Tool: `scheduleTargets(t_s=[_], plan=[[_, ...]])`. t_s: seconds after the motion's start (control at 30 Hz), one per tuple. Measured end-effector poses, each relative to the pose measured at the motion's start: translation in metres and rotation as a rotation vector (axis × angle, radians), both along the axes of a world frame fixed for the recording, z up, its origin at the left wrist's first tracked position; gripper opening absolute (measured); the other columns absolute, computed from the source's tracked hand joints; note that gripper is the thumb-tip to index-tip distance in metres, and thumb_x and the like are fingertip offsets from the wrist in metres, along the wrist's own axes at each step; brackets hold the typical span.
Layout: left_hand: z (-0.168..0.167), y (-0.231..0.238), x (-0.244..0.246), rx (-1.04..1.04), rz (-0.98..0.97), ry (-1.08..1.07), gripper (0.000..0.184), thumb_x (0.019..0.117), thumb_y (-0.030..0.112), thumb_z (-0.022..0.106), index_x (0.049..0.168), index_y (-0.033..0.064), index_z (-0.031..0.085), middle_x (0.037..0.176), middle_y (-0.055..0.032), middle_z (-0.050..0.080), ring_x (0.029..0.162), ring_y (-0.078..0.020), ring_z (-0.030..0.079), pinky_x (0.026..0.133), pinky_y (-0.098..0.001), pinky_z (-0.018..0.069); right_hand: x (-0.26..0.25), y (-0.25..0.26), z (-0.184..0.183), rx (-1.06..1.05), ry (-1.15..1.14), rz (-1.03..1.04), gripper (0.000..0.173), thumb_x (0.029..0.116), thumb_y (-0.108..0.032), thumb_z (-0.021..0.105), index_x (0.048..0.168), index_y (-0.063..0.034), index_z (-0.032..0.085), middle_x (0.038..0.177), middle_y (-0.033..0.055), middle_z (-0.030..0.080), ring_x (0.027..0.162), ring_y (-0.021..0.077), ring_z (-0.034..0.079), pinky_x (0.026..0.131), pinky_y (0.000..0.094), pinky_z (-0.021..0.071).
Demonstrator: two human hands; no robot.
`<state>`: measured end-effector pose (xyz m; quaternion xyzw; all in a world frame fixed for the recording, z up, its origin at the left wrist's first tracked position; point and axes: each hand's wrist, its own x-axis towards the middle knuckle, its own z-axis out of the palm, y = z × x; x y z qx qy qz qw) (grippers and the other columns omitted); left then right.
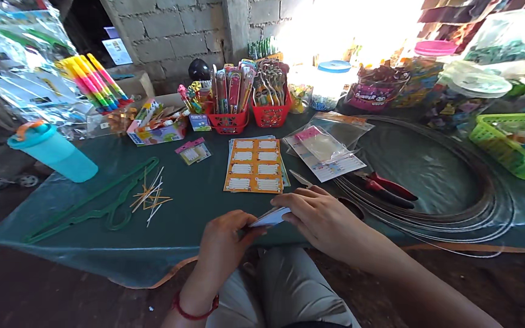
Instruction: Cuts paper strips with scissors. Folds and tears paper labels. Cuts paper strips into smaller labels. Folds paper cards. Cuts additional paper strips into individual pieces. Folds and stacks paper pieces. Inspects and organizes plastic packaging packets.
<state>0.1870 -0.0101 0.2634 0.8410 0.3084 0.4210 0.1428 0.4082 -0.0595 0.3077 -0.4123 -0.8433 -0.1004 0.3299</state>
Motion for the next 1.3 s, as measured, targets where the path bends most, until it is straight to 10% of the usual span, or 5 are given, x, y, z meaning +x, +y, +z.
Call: scheduleTargets(t_s=[0.33,0.73,1.03,1.17,1.3], plan=[[-0.004,-0.008,0.004,-0.502,-0.237,-0.372,0.024,0.1032,0.011,0.053,0.117,-0.0025,0.068,0.097,0.0032,0.073,0.085,0.0011,0.069,0.078,-0.0187,0.059,-0.013,0.013,-0.026,0.055,0.361,-0.034,0.016,0.0981,-0.013,0.062,0.107,-0.0039,0.072,0.098,0.0114,0.071,0.087,0.0114,0.068,0.08,0.0168,0.054],[-0.012,-0.013,0.021,-0.748,-0.238,-0.819,0.029,0.105,0.009,0.045,0.102,0.0075,0.074,0.096,0.0025,0.074,0.087,-0.0043,0.069,0.082,-0.0235,0.0582,-0.036,0.011,-0.055,0.391,0.147,-0.19,0.013,0.1026,-0.017,0.057,0.109,-0.0169,0.069,0.099,-0.0002,0.072,0.095,0.0144,0.062,0.094,0.0364,0.0348],[-0.017,-0.011,0.024,-0.603,-0.314,-0.84,0.026,0.1048,0.018,0.053,0.105,0.0121,0.079,0.105,0.0003,0.077,0.1,-0.0067,0.071,0.09,-0.0249,0.0567,-0.025,0.005,-0.053,0.088,0.327,-0.132,0.028,0.1014,-0.048,0.054,0.113,-0.0263,0.067,0.127,0.0084,0.061,0.124,0.0227,0.053,0.102,0.0427,0.0371],[-0.029,-0.006,0.026,-0.367,-0.411,-0.768,0.029,0.1062,0.032,0.053,0.112,0.0167,0.077,0.12,0.0021,0.072,0.115,-0.0102,0.066,0.099,-0.0291,0.0547,-0.02,0.005,-0.054,-0.004,0.388,-0.042,0.016,0.0966,-0.029,0.066,0.108,-0.0204,0.072,0.118,0.0089,0.068,0.112,0.0187,0.064,0.093,0.0389,0.0496],[-0.044,-0.013,0.017,0.204,-0.326,-0.496,0.022,0.1074,0.033,0.051,0.121,0.0263,0.067,0.138,0.0122,0.058,0.133,-0.0067,0.051,0.116,-0.0326,0.0396,-0.014,0.004,-0.075,0.36,0.344,0.104,0.007,0.1033,-0.016,0.057,0.1,-0.0156,0.063,0.101,0.0035,0.066,0.098,0.0155,0.064,0.09,0.0277,0.0518]])
